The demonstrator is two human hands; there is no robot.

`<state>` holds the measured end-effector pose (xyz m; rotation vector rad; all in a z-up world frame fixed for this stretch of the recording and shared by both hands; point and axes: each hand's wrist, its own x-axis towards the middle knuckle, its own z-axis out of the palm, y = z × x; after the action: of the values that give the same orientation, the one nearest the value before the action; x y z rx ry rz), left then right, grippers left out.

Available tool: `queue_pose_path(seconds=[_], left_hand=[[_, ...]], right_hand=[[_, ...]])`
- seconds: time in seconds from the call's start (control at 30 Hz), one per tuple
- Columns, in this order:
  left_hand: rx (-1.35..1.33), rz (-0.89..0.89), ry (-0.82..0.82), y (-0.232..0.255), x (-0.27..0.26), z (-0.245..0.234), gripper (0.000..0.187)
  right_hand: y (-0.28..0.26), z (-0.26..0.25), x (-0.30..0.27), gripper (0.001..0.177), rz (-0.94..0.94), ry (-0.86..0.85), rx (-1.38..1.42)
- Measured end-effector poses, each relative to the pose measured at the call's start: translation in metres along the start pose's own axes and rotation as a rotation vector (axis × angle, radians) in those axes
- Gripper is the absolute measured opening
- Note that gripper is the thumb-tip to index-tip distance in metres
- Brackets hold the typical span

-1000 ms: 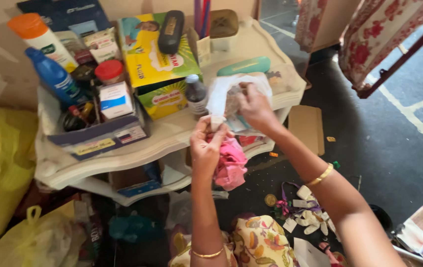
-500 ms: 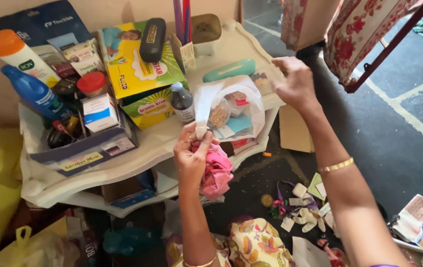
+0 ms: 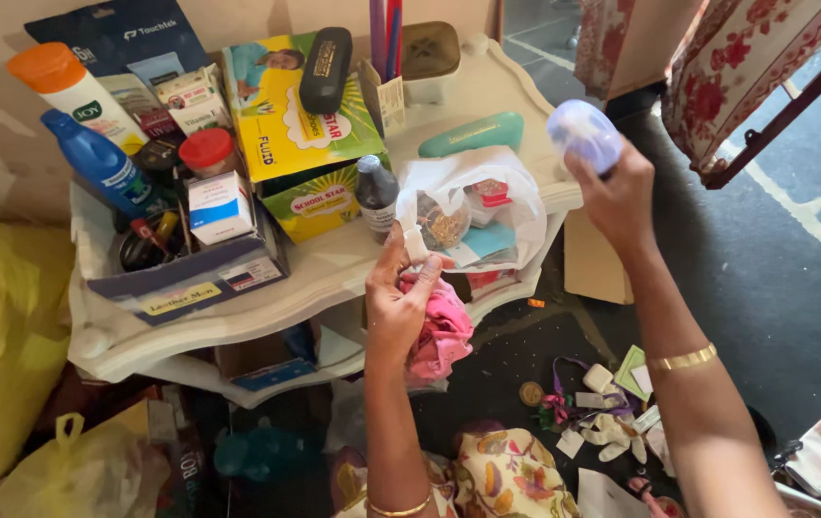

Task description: The person sits on the floor and organizes various items. They wipe a small box with a pink cloth and place it on a shelf. They then wipe the inside of a larger cardboard box and place it on the shelf. Finally, they place a bottle and a small plastic bag onto the shelf.

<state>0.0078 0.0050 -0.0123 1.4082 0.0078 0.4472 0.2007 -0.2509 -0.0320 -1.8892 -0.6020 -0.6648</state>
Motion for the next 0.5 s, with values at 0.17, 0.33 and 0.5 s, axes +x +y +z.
queue_pose_path(seconds=[0.17,0.33,0.5], left_hand=[[-0.027,-0.013,0.007,-0.002,0.001,0.008,0.061],[-0.041,0.05,-0.036,0.001,-0.005,0.008,0.066],[-0.032,0.014,-0.036,-0.002,-0.009,0.012,0.07]], right_hand=[[-0.08,-0.008,-0.031,0.031,-0.174,-0.416,0.01],[-0.081,0.055,-0.02,0.031,-0.309,-0.432,-0.649],[-0.055,0.086,-0.01,0.039,-0.297,-0.427,-0.944]])
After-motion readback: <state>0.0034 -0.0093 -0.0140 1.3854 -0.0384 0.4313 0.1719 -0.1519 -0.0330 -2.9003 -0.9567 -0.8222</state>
